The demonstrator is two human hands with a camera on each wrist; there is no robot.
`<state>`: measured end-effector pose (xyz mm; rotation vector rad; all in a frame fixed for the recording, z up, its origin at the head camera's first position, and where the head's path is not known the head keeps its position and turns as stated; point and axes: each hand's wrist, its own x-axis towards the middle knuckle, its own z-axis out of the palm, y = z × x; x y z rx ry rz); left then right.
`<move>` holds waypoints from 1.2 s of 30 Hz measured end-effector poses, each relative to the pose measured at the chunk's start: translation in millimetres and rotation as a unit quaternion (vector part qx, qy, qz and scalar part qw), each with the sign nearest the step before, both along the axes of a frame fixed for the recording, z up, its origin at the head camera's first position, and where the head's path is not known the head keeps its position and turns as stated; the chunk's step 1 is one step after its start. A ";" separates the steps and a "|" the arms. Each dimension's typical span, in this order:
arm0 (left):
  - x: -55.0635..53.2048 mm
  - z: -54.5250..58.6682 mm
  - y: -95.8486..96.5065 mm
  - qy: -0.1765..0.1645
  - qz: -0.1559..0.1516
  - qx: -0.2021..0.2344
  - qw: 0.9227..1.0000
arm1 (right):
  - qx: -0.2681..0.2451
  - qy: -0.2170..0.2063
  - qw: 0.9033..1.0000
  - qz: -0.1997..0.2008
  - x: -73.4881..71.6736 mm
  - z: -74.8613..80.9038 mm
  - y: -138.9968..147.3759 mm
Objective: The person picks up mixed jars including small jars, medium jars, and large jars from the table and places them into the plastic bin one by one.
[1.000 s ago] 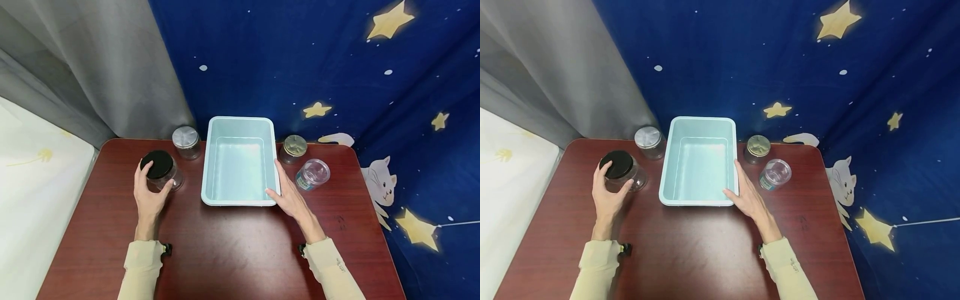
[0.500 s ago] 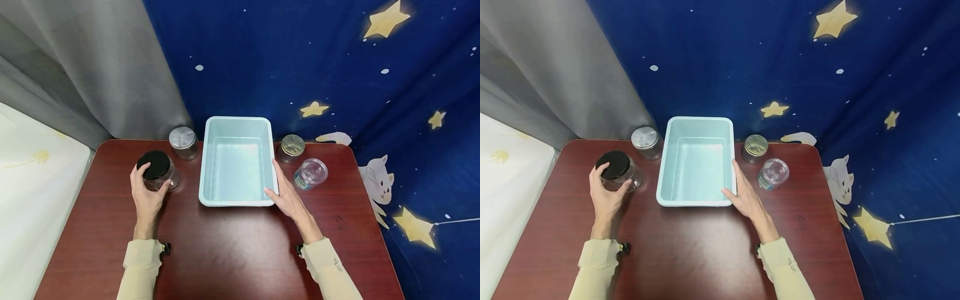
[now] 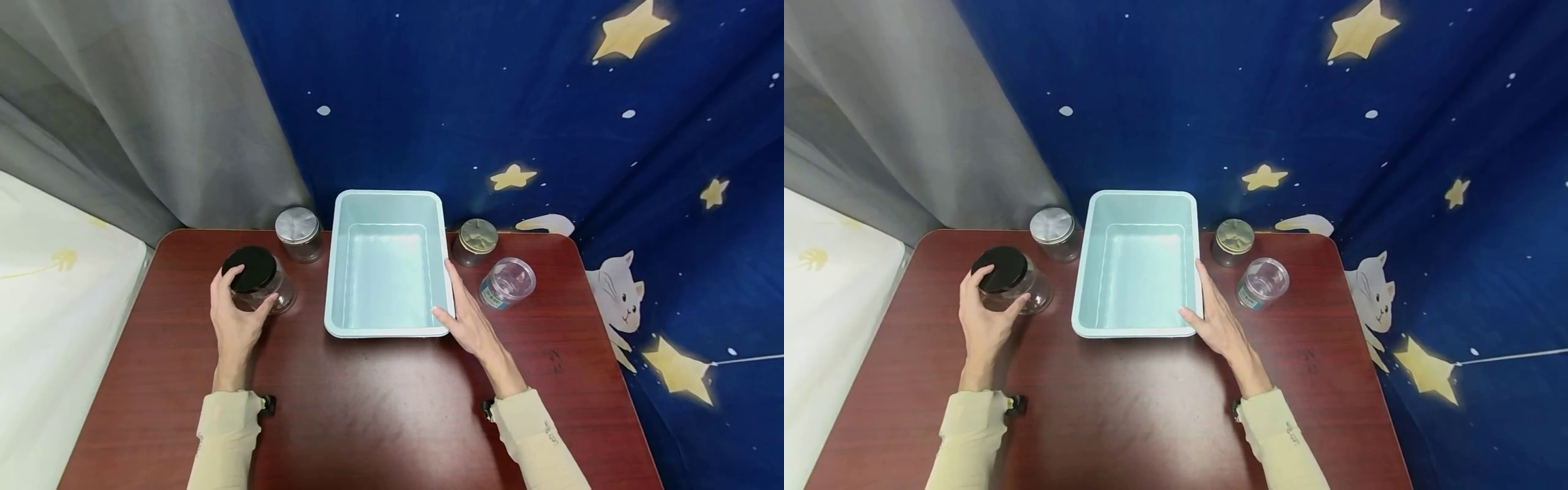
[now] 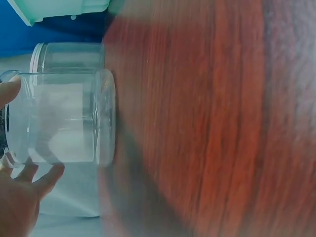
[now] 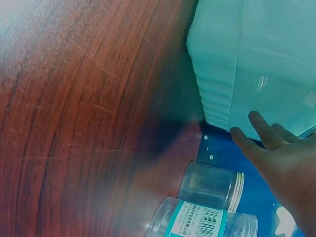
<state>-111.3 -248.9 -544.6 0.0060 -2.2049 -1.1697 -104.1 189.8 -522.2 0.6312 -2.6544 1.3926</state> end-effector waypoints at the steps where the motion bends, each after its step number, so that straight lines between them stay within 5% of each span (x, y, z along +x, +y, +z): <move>1: 0.0 0.8 -0.8 -0.001 0.000 0.001 1.000 | -0.002 -0.001 1.000 0.000 0.1 -0.6 -0.3; 19: 1.7 5.4 -4.8 -0.032 -0.005 0.001 0.999 | -0.027 0.005 1.000 0.006 -1.7 -5.1 0.2; 36: -1.6 13.4 -2.6 -0.025 -0.023 -0.005 0.999 | -0.041 0.003 0.999 0.008 -2.1 -5.4 0.2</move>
